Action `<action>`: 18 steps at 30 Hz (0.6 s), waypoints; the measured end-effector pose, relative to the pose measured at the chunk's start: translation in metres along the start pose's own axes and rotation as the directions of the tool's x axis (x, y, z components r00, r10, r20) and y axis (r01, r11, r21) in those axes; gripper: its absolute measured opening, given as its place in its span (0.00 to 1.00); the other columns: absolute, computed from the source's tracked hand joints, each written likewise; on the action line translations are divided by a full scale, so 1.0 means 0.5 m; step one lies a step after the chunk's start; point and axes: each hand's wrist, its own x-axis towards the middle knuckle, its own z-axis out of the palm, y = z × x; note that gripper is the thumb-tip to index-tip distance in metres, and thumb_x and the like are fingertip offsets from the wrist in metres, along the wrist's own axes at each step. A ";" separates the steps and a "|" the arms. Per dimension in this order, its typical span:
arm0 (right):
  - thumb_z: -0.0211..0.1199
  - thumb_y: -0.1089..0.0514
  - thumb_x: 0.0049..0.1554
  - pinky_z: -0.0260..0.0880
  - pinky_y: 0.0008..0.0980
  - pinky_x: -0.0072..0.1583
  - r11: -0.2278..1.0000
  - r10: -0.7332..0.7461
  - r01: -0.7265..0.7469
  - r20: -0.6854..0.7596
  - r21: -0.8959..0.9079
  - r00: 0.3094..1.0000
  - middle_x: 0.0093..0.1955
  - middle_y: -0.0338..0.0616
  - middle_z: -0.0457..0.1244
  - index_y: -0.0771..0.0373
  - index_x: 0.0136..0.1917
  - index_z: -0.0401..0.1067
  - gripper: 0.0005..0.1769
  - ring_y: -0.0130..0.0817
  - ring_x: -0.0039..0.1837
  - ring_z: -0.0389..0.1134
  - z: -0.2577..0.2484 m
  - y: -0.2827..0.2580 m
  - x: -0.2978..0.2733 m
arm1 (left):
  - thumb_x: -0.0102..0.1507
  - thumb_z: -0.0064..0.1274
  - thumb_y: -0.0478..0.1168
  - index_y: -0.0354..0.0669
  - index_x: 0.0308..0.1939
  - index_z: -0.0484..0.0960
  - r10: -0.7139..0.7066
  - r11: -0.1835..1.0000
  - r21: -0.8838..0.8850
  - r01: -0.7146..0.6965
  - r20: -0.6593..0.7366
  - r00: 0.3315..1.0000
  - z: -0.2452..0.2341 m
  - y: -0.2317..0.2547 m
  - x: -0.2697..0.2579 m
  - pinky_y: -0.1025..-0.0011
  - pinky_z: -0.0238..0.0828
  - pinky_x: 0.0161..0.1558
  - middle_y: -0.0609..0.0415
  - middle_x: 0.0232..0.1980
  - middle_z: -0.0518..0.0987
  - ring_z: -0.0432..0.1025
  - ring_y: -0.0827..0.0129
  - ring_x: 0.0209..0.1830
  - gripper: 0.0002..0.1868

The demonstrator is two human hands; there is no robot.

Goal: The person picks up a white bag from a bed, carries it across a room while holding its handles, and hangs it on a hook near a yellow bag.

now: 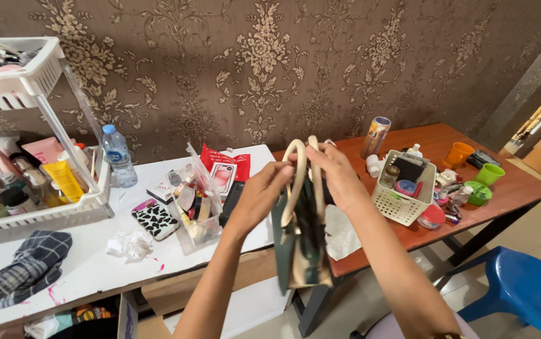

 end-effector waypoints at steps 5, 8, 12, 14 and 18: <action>0.49 0.40 0.66 0.62 0.38 0.71 0.998 -0.066 0.061 0.167 0.031 0.984 0.66 0.50 0.66 0.68 0.68 0.65 0.31 0.37 0.68 0.66 0.000 0.003 -0.063 | 0.54 0.69 0.50 0.32 0.51 0.75 -0.060 0.964 0.256 0.076 -0.071 0.996 0.066 0.067 -0.030 0.69 0.76 0.44 0.45 0.39 0.84 0.80 0.67 0.39 0.31; 0.46 0.39 0.65 0.56 0.36 0.73 1.000 -0.026 0.028 0.185 -0.007 0.982 0.72 0.45 0.63 0.62 0.73 0.62 0.33 0.32 0.73 0.61 -0.014 0.014 -0.092 | 0.57 0.65 0.47 0.34 0.50 0.76 0.037 0.951 0.309 0.019 -0.175 0.984 0.078 0.065 -0.049 0.67 0.74 0.39 0.46 0.37 0.82 0.78 0.67 0.34 0.25; 0.57 0.46 0.63 0.54 0.32 0.73 0.985 -0.012 0.037 0.151 -0.166 0.988 0.71 0.43 0.61 0.62 0.74 0.62 0.31 0.30 0.74 0.59 -0.029 0.040 -0.130 | 0.61 0.60 0.44 0.34 0.49 0.76 0.041 0.986 0.168 -0.001 -0.234 0.971 0.096 0.052 -0.094 0.68 0.73 0.37 0.48 0.34 0.81 0.74 0.69 0.33 0.19; 0.61 0.48 0.63 0.63 0.33 0.69 0.939 -0.057 0.102 0.144 -0.329 0.988 0.66 0.46 0.65 0.64 0.70 0.67 0.27 0.31 0.69 0.64 -0.039 0.048 -0.139 | 0.61 0.59 0.44 0.35 0.47 0.77 0.006 0.991 0.129 0.032 -0.283 0.959 0.104 0.051 -0.121 0.69 0.71 0.35 0.51 0.33 0.79 0.71 0.71 0.31 0.17; 0.71 0.52 0.58 0.74 0.30 0.61 0.755 -0.261 0.286 0.129 -0.591 0.957 0.59 0.44 0.65 0.62 0.63 0.66 0.25 0.26 0.61 0.68 -0.051 0.062 -0.168 | 0.60 0.61 0.43 0.35 0.45 0.78 0.026 0.986 0.166 0.030 -0.322 0.946 0.107 0.056 -0.178 0.71 0.71 0.36 0.53 0.32 0.79 0.70 0.73 0.31 0.16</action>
